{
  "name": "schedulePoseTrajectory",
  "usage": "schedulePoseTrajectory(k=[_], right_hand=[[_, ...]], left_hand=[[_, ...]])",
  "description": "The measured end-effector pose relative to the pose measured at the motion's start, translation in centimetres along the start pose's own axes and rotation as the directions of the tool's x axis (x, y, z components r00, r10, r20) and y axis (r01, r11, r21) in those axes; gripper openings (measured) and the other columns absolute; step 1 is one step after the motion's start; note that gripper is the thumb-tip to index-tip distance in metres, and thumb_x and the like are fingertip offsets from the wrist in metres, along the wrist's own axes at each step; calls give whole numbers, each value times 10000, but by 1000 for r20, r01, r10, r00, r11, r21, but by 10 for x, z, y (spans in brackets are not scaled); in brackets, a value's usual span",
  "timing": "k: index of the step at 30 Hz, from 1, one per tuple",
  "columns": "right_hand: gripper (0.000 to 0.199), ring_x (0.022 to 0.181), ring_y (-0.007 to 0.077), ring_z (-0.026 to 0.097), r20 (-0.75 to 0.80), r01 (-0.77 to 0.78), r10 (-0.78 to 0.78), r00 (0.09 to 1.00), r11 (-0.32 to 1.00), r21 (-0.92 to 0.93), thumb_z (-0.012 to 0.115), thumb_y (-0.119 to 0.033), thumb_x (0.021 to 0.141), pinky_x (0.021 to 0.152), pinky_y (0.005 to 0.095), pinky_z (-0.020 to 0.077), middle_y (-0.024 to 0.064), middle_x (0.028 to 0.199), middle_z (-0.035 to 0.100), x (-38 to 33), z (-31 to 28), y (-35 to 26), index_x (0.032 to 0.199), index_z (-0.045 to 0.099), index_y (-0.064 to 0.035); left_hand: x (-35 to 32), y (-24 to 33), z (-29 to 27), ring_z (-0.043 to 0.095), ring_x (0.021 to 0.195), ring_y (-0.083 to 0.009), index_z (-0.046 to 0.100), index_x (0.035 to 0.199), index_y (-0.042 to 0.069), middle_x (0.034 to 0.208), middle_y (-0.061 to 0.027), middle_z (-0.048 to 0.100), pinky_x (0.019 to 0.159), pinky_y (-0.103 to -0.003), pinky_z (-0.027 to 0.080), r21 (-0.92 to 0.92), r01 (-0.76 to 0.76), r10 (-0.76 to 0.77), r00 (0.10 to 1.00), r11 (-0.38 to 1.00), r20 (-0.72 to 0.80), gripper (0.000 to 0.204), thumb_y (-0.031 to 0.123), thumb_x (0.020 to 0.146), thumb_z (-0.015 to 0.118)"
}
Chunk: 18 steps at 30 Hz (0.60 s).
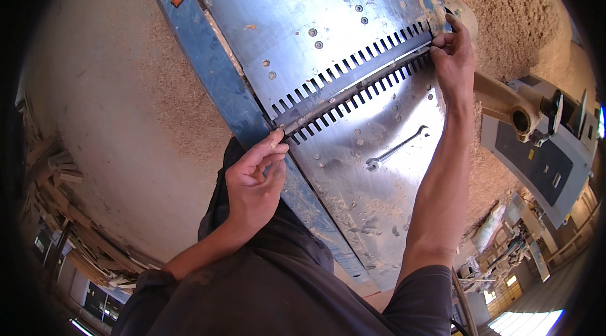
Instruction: The person uses a wrench to tighten bolts on a metal machine surface, then uses a ruler to measure the gap between two metal plates. The person continues to adjust the machine using the wrench and ruler.
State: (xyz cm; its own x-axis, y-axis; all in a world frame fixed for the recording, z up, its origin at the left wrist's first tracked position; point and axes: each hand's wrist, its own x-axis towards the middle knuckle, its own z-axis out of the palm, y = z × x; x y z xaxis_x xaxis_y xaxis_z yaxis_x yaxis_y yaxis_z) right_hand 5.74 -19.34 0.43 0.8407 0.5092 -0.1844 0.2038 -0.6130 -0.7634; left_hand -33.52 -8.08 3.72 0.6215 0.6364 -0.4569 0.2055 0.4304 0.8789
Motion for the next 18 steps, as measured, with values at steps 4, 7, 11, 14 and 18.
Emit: schedulePoseTrajectory(k=[4,7,11,14,18], right_hand=[[706,899,119,555,17,-11,11,1000,999,-43,557,115,853,874,255,470,17,970,559,-3,0,-9,1538,418,11],[720,910,117,553,27,-16,17,1000,999,-42,540,123,851,868,248,462,19,985,553,-6,3,-16,1549,388,31],[720,903,113,554,30,-4,4,1000,1000,-17,544,121,853,855,246,464,19,978,554,-5,1,-12,1549,386,33],[679,882,120,556,-2,-18,18,1000,1000,-2,593,87,858,890,268,487,7,945,574,-4,1,-5,1517,481,-31],[671,871,109,553,2,-21,21,1000,999,27,594,90,862,872,250,482,0,944,572,-2,-1,1,1514,480,-22]], left_hand=[[1,2,-1,654,1212,-219,591,1351,-80,1436,-234,595,1020,-329,534,130,-43,41,999,991,17,438,-165,922,608],[1,0,0,664,1188,-212,607,1331,-91,1405,-229,618,992,-320,547,146,-75,76,997,986,2,417,-160,920,619],[7,-2,1,692,1107,-186,645,1277,-101,1311,-197,677,926,-293,562,203,-79,89,995,976,-39,365,-150,916,637],[15,2,2,706,950,-139,689,1196,-97,1173,-154,733,813,-260,564,281,-53,79,994,958,-82,286,-128,914,655],[26,10,0,662,740,-75,731,1069,-82,985,-99,765,654,-228,528,438,-106,158,984,893,-84,166,-93,910,682]])
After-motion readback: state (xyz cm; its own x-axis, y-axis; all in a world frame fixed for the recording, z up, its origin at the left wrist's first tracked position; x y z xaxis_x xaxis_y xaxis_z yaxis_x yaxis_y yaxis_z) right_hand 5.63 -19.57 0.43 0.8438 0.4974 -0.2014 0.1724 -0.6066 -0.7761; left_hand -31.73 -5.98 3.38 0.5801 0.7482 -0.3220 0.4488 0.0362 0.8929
